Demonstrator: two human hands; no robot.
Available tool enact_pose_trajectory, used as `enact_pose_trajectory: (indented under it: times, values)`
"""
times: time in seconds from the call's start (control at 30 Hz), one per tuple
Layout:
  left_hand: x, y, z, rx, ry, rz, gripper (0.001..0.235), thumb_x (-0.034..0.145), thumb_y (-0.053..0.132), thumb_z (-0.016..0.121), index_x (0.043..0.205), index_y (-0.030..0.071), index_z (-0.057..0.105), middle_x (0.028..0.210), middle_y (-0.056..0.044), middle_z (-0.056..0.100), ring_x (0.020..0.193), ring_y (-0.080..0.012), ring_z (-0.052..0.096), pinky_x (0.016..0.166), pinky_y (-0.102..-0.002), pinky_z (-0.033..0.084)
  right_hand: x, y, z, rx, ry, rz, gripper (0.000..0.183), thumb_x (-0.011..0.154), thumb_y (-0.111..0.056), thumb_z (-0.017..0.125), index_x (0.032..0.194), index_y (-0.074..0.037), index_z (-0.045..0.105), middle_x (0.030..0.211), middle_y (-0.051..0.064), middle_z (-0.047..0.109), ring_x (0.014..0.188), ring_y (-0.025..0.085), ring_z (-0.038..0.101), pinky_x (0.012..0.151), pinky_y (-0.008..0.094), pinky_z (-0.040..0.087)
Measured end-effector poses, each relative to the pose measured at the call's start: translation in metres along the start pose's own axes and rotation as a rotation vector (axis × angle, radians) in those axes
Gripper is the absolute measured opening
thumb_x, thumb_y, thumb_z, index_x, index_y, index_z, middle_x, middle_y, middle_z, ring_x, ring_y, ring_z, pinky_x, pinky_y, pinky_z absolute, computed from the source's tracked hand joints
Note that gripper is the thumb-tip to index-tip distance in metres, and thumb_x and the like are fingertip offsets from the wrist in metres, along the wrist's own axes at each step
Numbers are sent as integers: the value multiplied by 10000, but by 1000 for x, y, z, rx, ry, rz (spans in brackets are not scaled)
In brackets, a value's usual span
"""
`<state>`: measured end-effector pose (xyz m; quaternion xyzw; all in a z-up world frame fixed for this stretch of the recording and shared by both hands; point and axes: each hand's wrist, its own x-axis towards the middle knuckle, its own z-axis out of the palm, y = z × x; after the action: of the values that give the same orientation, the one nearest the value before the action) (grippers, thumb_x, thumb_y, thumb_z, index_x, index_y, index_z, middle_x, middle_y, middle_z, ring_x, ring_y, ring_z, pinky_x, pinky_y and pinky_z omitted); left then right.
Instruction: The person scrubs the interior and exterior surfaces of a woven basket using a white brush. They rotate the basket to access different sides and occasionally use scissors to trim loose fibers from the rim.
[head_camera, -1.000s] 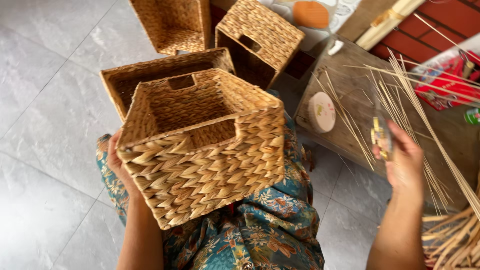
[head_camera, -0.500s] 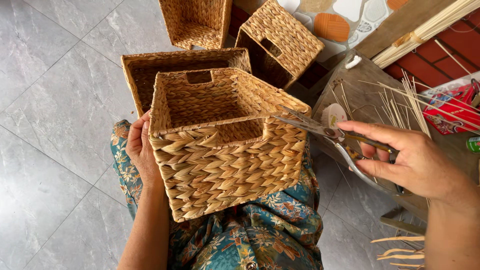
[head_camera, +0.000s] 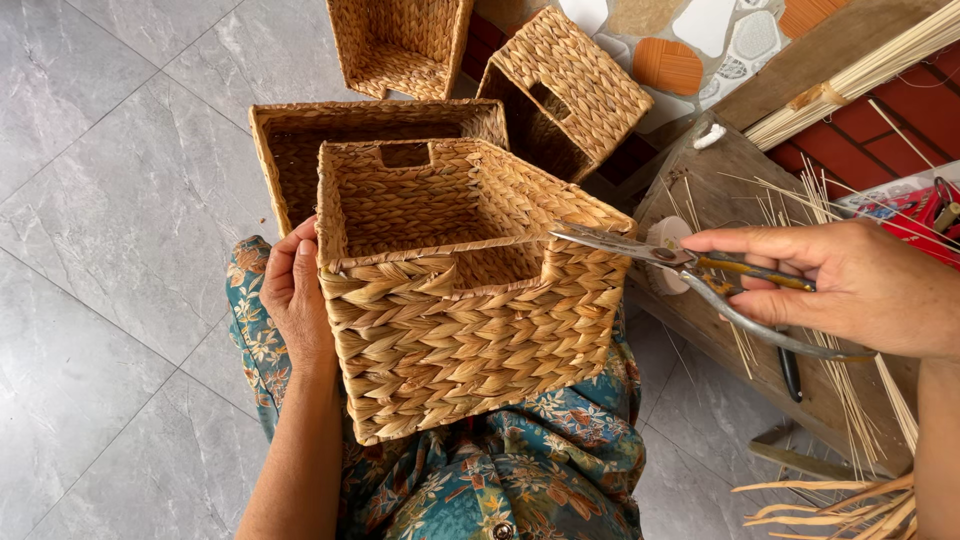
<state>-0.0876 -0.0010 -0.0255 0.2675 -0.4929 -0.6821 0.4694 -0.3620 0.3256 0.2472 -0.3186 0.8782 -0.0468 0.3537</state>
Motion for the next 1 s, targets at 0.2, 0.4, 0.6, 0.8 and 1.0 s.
enact_pose_trajectory:
  times: [0.2,0.4,0.6,0.8,1.0]
  values:
    - [0,0,-1,3,6,-12,242,1107,160,558,1249,3,675,1190,-57,715,1030,-82,654,910,-247,549,-2,-16,-8,-129,-88,147,640,917,-241,770,1482,-410,519,587,25,527,554,88,416,525,297,407]
    - [-1,-1,0,-13,4,-16,240,1108,163,560,1248,6,675,1190,-53,712,1032,-79,651,916,-246,546,2,-6,-12,-118,-64,103,638,874,-240,788,1454,-384,565,556,0,562,518,77,430,487,286,416]
    - [0,-3,0,-23,3,-11,234,1102,163,567,1240,6,673,1196,-57,711,1045,-83,652,928,-249,544,7,18,-4,39,-39,11,606,879,-125,760,1434,-313,603,594,31,511,530,102,401,467,309,390]
    - [3,-4,-2,25,-3,17,232,1104,160,570,1239,2,672,1219,-57,706,1083,-86,646,974,-249,532,5,12,-6,18,-2,-140,779,750,-164,859,1464,-295,578,713,-24,613,615,49,510,540,250,491]
    - [3,-5,-2,34,9,2,224,1102,152,569,1236,7,675,1200,-54,708,1057,-84,645,949,-252,538,7,-5,-5,-112,-60,104,828,786,-211,900,1504,-428,550,687,-2,587,612,101,463,551,316,441]
